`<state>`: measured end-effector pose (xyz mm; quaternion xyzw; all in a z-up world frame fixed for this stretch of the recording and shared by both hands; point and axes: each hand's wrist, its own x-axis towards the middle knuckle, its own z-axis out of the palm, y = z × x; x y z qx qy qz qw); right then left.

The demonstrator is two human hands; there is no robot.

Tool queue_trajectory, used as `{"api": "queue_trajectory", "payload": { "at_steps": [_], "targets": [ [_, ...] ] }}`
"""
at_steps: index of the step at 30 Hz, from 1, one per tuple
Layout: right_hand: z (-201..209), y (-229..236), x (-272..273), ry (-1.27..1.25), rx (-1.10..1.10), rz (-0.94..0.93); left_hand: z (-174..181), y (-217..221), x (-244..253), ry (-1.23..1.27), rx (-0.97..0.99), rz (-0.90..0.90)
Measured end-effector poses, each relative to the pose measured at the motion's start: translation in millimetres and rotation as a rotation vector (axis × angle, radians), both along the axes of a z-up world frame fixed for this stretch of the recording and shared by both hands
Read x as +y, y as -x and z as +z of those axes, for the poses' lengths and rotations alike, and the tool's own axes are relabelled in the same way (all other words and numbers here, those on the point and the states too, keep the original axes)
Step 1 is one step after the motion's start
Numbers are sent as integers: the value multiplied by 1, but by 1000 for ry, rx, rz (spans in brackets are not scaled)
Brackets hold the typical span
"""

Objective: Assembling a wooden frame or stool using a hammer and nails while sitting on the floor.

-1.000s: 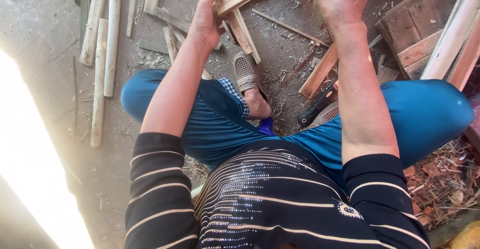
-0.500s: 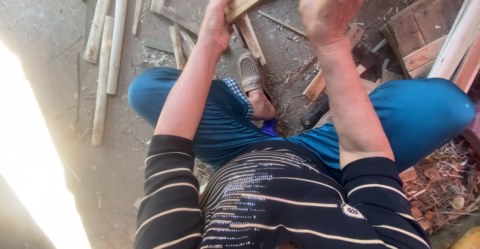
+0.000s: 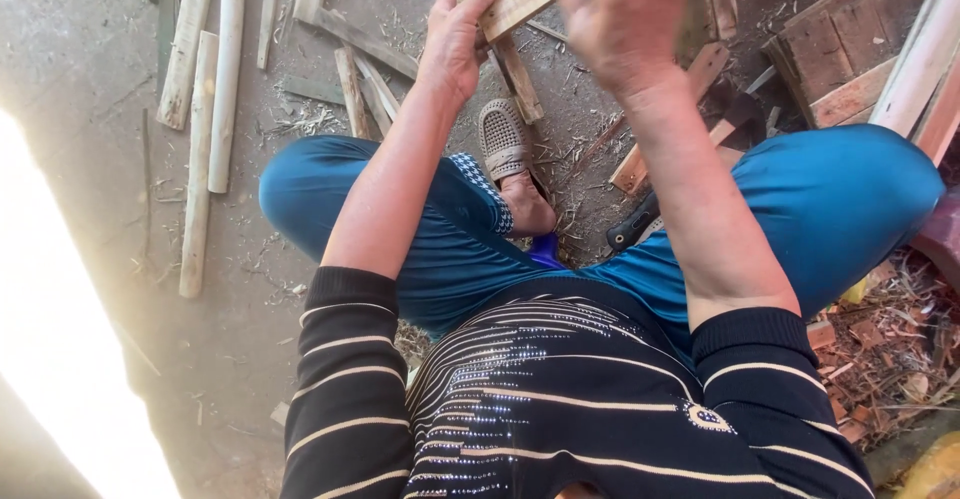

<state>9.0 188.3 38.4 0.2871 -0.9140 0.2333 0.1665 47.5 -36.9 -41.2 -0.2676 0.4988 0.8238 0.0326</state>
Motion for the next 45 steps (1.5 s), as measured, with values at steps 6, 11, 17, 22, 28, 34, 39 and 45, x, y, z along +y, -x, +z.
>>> {"api": "queue_trajectory", "payload": {
  "at_steps": [6, 11, 17, 22, 28, 34, 39, 45],
  "targets": [
    [12, 8, -40, -113, 78, 413, 4, -2, -1, 28, -84, -1],
    [3, 17, -47, -198, -8, 485, -12, -2, -16, -195, -61, 1],
    [9, 24, -42, -196, -62, 586, -10, -10, -20, -266, 20, -23],
    [17, 16, -45, -119, -167, 560, -1, -16, -21, -103, -69, -101],
    [20, 13, -42, -96, -206, 553, 11, -25, -9, -144, -77, -113],
    [11, 32, -40, -176, -237, 618, 4, -33, -5, -117, -107, -113],
    [11, 42, -45, -205, -292, 639, 9, -38, -5, -132, -74, -105],
    [12, 42, -52, -206, -365, 619, 14, -45, 1, 20, -141, -202]
  ]
}}
